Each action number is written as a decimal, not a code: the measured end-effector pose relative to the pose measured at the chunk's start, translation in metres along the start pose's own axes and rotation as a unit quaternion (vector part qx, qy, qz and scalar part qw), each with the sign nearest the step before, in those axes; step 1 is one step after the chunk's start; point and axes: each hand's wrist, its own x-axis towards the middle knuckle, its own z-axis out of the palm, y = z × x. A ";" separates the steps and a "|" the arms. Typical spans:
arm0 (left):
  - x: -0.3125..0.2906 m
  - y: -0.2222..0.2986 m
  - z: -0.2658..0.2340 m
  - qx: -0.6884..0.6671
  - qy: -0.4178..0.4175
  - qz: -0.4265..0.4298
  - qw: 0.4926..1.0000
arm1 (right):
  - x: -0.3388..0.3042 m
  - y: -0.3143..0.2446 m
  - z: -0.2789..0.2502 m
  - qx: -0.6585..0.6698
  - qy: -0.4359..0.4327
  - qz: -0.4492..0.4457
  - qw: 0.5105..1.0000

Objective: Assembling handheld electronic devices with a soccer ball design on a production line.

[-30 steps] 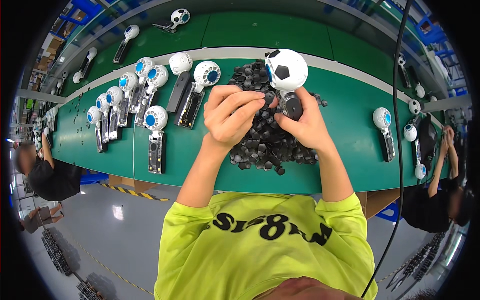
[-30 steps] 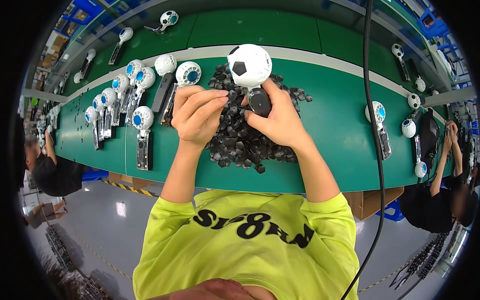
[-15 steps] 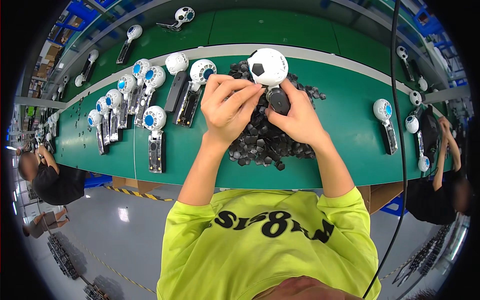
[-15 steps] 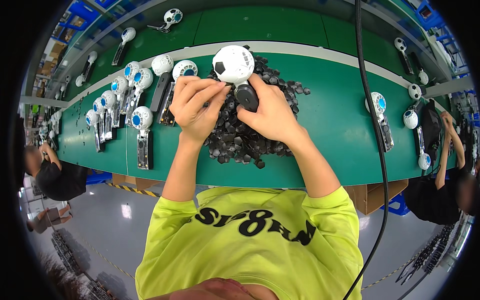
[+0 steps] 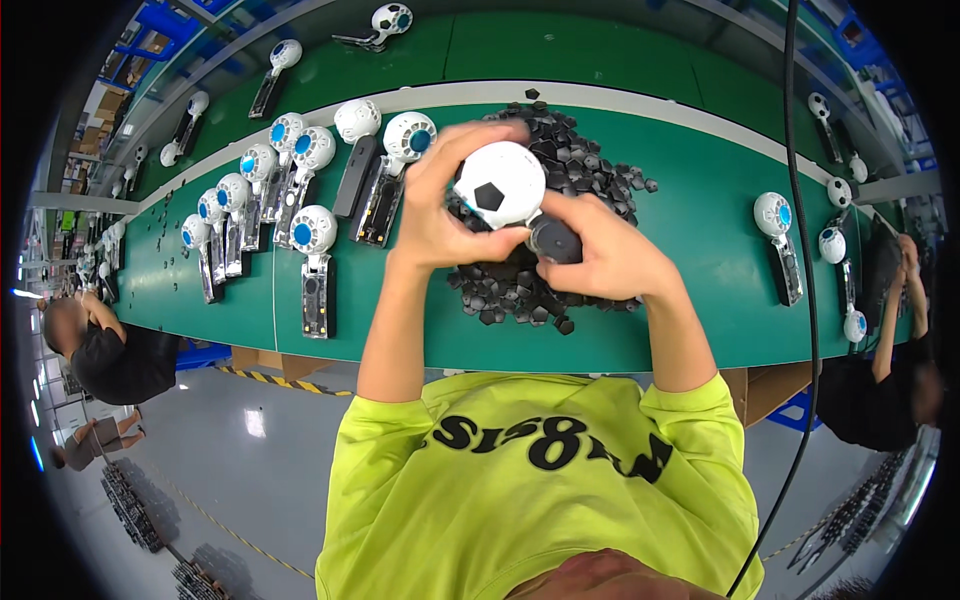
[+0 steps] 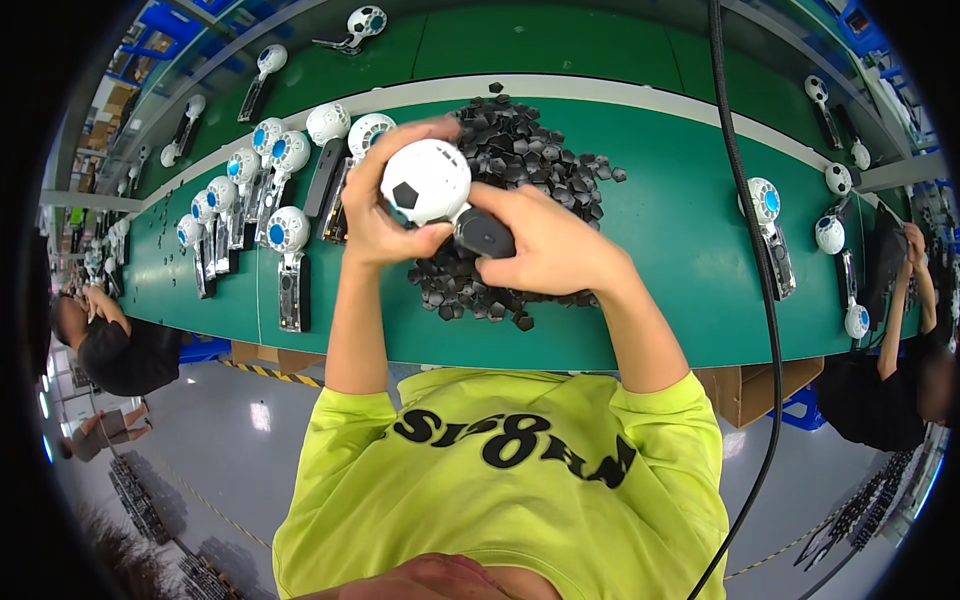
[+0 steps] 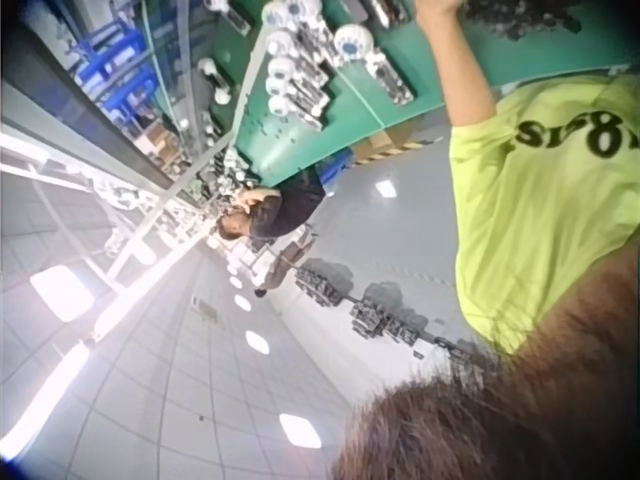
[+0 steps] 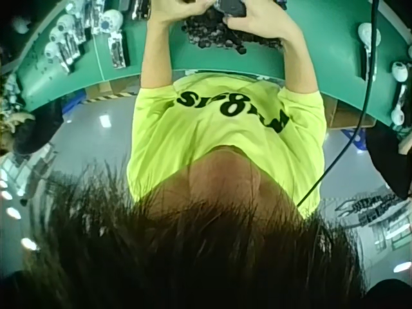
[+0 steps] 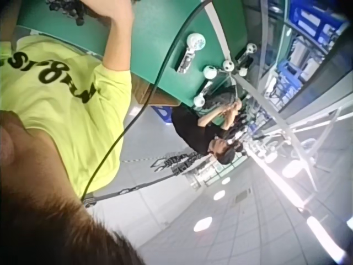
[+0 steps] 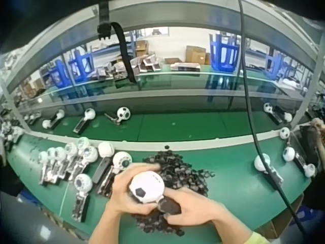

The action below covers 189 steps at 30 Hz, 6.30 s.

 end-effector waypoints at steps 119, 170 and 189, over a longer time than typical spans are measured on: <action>-0.009 -0.015 -0.002 0.000 0.078 -0.093 0.993 | 0.053 -0.001 -0.050 0.291 0.093 0.088 0.948; -0.019 -0.002 -0.002 0.301 -0.132 0.013 0.944 | 0.011 -0.053 -0.034 -0.461 -0.091 0.035 0.882; -0.020 0.001 0.005 0.062 -0.066 -0.028 0.995 | 0.008 -0.068 -0.061 -0.266 -0.152 -0.004 0.952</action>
